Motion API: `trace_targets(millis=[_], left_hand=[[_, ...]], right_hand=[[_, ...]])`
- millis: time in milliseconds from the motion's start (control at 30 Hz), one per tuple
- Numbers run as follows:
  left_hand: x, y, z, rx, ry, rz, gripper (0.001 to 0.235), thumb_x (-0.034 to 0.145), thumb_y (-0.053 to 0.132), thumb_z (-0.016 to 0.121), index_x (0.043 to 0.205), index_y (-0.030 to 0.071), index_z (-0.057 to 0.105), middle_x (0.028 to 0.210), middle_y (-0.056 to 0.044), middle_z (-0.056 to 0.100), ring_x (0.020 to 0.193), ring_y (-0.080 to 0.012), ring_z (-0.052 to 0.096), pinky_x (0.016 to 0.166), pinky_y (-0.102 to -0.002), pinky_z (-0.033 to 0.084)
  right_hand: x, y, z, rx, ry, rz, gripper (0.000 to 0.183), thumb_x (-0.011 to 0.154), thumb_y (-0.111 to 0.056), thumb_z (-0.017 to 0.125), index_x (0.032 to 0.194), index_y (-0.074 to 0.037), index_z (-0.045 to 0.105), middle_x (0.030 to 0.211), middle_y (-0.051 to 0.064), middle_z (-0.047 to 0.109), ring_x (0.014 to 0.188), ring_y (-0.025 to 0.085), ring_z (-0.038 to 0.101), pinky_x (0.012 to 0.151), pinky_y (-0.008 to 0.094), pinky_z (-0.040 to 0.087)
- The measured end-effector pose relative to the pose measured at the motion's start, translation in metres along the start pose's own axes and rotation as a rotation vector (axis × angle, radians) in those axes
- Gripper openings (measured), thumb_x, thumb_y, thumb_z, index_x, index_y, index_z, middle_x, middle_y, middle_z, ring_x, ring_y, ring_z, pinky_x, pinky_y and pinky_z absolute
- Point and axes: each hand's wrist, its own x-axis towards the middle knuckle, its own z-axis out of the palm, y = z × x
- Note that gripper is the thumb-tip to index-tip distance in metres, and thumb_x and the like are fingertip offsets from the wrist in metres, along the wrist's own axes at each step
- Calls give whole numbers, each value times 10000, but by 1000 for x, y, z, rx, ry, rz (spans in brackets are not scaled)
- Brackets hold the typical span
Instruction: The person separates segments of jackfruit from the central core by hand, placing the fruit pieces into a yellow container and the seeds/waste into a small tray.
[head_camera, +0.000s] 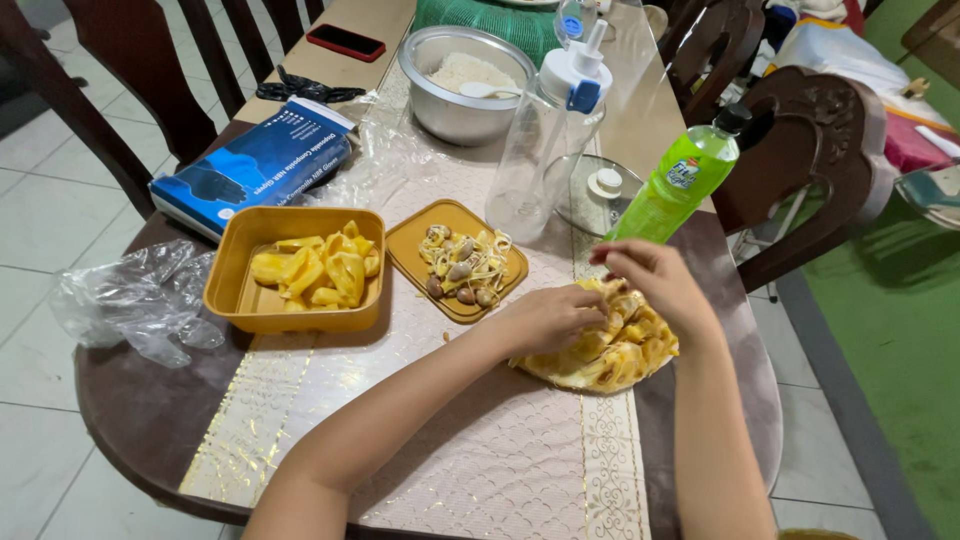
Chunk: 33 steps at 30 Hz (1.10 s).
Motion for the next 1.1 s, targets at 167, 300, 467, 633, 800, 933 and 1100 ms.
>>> trace_targets(millis=[167, 300, 467, 633, 800, 933, 1100], left_hand=[[13, -13, -3, -11, -5, -5, 474, 764, 23, 710, 1214, 128, 608, 1223, -39, 638, 1145, -277, 615, 903, -400, 558], [21, -1, -2, -8, -17, 29, 502, 690, 39, 748, 1171, 121, 632, 1201, -25, 655, 966, -301, 589, 827, -410, 542], [24, 0, -13, 58, -109, 75, 447, 681, 79, 766, 1103, 130, 627, 1099, -8, 657, 1003, -281, 604, 861, -410, 548], [12, 0, -17, 127, -110, 98, 411, 694, 97, 754, 1087, 103, 632, 1073, -26, 649, 1027, -259, 630, 764, -385, 565], [11, -6, 12, 586, -125, 277, 154, 871, 165, 676, 1000, 84, 659, 1031, -14, 646, 986, -173, 655, 742, -308, 584], [20, -18, 19, 644, -126, 383, 109, 900, 185, 665, 967, 99, 668, 981, -3, 641, 912, -158, 653, 736, -301, 574], [43, -26, 16, 649, -572, 295, 236, 880, 254, 687, 1001, 53, 668, 714, 19, 699, 640, -189, 716, 539, -356, 556]], right_hand=[[-33, 47, 5, -99, 159, 72, 228, 966, -93, 647, 1173, -29, 716, 916, 69, 730, 835, 144, 665, 744, 289, 537], [-44, 59, 8, -90, 111, -106, 217, 936, -73, 650, 1142, -13, 687, 1086, 21, 683, 1002, 102, 665, 859, 254, 539], [-54, 50, 11, -235, 117, -75, 243, 923, -104, 694, 1148, -13, 711, 1100, 52, 677, 951, 133, 657, 821, 265, 533], [-51, 43, 22, -402, 103, -155, 285, 884, -113, 711, 1161, -50, 706, 1093, 50, 645, 935, 158, 632, 779, 279, 516], [-51, 43, 25, -419, 122, -111, 306, 873, -117, 694, 1178, -92, 710, 1079, 35, 629, 880, 164, 625, 760, 280, 514], [-50, 48, 21, -389, 117, -129, 298, 880, -82, 652, 1176, -66, 680, 1062, 45, 618, 902, 161, 615, 793, 285, 508], [-48, 53, 18, -354, 93, -89, 204, 910, -85, 661, 1111, -52, 681, 1054, 55, 611, 869, 164, 604, 786, 276, 502]])
